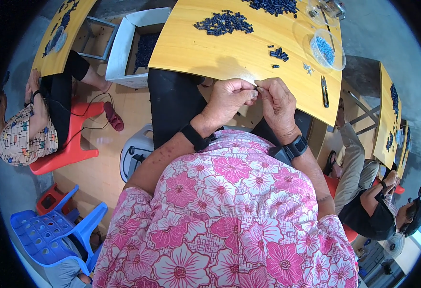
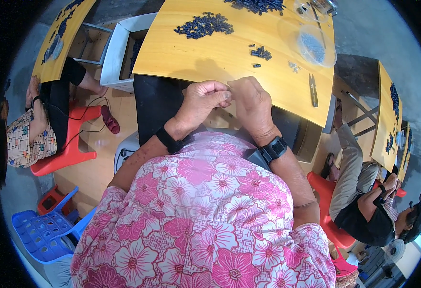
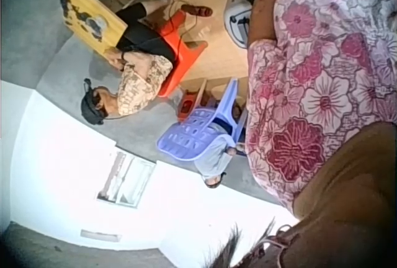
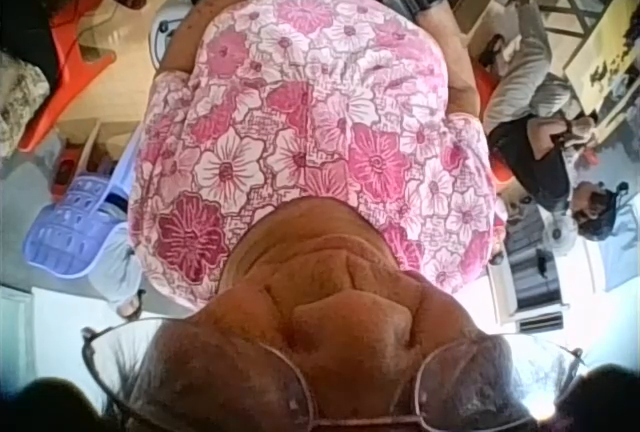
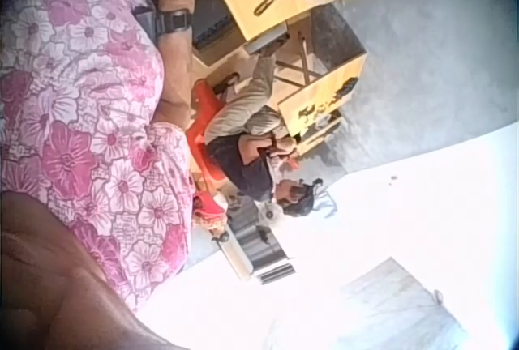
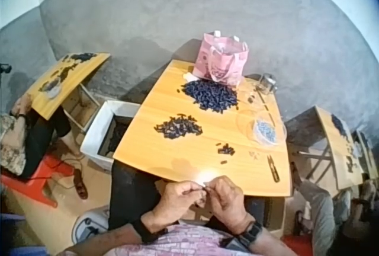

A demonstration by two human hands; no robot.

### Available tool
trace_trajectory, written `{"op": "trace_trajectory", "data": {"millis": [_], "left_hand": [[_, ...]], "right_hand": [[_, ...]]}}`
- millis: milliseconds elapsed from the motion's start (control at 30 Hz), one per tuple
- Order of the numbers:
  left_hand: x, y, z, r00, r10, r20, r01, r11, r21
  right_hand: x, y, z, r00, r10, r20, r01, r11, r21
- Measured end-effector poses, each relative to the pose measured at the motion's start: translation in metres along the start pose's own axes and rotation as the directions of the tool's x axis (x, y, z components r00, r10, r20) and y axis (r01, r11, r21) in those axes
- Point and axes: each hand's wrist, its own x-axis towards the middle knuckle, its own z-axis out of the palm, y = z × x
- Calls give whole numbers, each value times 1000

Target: Assembling small blue and black plastic components on a wooden work surface.

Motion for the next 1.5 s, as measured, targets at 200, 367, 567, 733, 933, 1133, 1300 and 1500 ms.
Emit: {"op": "trace_trajectory", "data": {"millis": [200,367,567,733,933,1133,1300,1500], "left_hand": [[-2,0,-3,1000,-29,-11,29,999,-22],[-2,3,-4,999,-32,-1,32,999,-20],[-1,5,-8,999,-38,18,39,998,-54],[0,5,-8,999,-39,22,42,994,-101],[-3,11,-6,997,-81,20,82,994,-75],[-3,3,-7,997,-56,59,58,998,-25],[-4,0,-5,999,-16,41,16,1000,9],[-3,-4,-4,1000,-3,17,2,1000,21]], "right_hand": [[1,4,0,996,-78,35,77,996,46],[1,8,-2,999,-9,44,2,987,160],[-1,15,0,964,231,129,-264,868,421],[1,12,-4,960,241,140,-278,857,434],[1,16,-6,963,224,151,-267,877,399],[3,12,-8,911,352,214,-411,765,496],[2,13,-6,866,432,251,-496,682,537],[-2,19,1,891,391,230,-451,714,536]]}}
